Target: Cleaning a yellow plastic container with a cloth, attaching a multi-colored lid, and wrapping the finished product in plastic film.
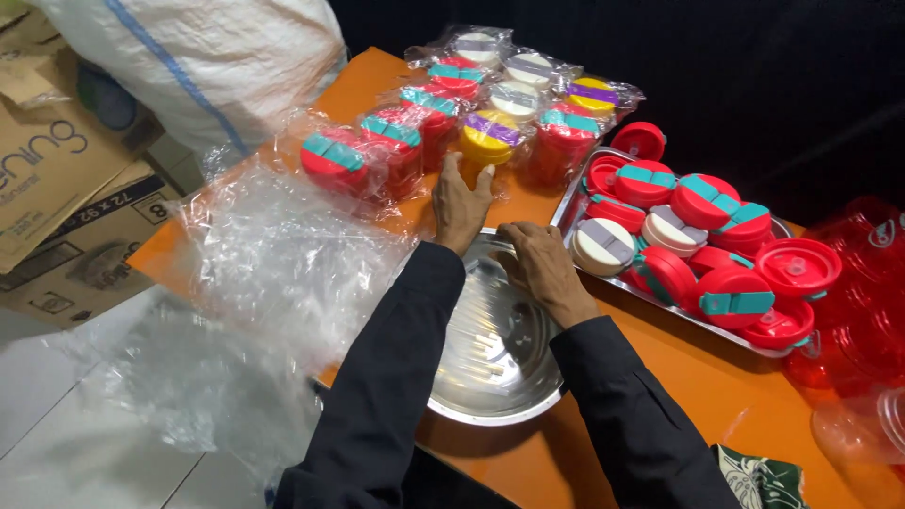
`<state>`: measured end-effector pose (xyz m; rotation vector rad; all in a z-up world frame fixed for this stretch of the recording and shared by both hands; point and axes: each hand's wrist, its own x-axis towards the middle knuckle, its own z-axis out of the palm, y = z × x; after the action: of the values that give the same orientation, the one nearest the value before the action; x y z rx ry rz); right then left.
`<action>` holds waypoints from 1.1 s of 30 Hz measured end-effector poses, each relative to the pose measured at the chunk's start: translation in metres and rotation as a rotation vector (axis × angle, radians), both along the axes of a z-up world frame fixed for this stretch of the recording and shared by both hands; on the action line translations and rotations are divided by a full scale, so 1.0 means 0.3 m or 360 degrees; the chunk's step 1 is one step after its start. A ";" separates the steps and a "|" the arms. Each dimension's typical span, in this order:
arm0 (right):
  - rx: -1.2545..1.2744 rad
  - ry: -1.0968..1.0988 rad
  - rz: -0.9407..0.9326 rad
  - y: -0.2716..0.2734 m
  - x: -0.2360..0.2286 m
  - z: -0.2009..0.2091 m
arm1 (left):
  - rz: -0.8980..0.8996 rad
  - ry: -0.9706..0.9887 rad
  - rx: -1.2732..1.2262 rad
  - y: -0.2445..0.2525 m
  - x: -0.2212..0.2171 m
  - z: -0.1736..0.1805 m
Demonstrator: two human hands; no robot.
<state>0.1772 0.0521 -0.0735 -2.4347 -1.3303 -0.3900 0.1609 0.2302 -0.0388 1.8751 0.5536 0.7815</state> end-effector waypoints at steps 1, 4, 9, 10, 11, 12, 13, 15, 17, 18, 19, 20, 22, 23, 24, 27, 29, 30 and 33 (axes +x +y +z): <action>-0.0036 -0.0022 -0.0042 0.000 -0.005 -0.005 | 0.0030 -0.0049 0.0026 -0.002 0.000 -0.003; -0.0060 -0.0056 -0.0094 0.003 -0.023 -0.002 | 0.0086 -0.0170 0.0105 -0.009 -0.033 0.041; -0.0104 -0.0068 -0.0124 -0.001 -0.041 -0.005 | -0.0071 -0.0221 0.0179 -0.041 -0.037 0.044; -0.0120 -0.0084 -0.0129 -0.003 -0.044 -0.007 | -0.0126 -0.0229 0.0225 -0.051 -0.036 0.035; -0.0136 -0.0098 -0.0138 -0.009 -0.047 -0.012 | -0.0186 -0.0236 0.0272 -0.066 -0.034 0.025; -0.0135 -0.0100 -0.0144 -0.022 -0.059 0.006 | -0.0191 -0.0239 0.0273 -0.082 -0.036 0.031; -0.0144 -0.0092 -0.0132 -0.035 -0.074 0.021 | -0.0256 -0.0266 0.0317 -0.098 -0.044 0.032; -0.0154 -0.0084 -0.0116 -0.058 -0.115 0.068 | -0.0319 -0.0292 0.0359 -0.134 -0.068 0.049; -0.0217 -0.0196 -0.0126 -0.083 -0.167 0.132 | -0.0447 -0.0261 0.0469 -0.175 -0.102 0.082; -0.0218 -0.0196 -0.0121 -0.097 -0.169 0.121 | -0.0442 -0.0259 0.0468 -0.185 -0.106 0.066; -0.0252 -0.0288 -0.0146 -0.112 -0.167 0.113 | -0.0512 -0.0260 0.0466 -0.195 -0.104 0.055; -0.0285 -0.0381 -0.0172 -0.126 -0.164 0.105 | -0.0582 -0.0261 0.0465 -0.205 -0.101 0.044; -0.0221 -0.0310 -0.0162 -0.156 -0.183 0.115 | -0.0621 -0.0223 0.0514 -0.220 -0.116 0.036; -0.0159 -0.0234 -0.0146 -0.171 -0.196 0.116 | -0.0656 -0.0180 0.0561 -0.229 -0.125 0.028; -0.0159 -0.0232 -0.0155 -0.173 -0.200 0.115 | -0.0664 -0.0179 0.0561 -0.230 -0.129 0.024; -0.0018 -0.0066 -0.0096 -0.182 -0.247 0.150 | -0.0738 -0.0207 0.0533 -0.231 -0.147 0.030; 0.0143 0.0070 -0.0134 -0.185 -0.316 0.228 | -0.0875 -0.0233 0.0396 -0.222 -0.160 0.070; 0.0147 0.0072 -0.0142 -0.197 -0.321 0.223 | -0.0883 -0.0231 0.0399 -0.221 -0.173 0.113; 0.0258 0.0115 -0.0243 -0.233 -0.343 0.198 | -0.1046 -0.0287 0.0213 -0.223 -0.214 0.214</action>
<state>0.0741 -0.0178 -0.0141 -2.3976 -1.0442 -0.4264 0.0966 0.1635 0.0254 1.9149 -0.2362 0.5398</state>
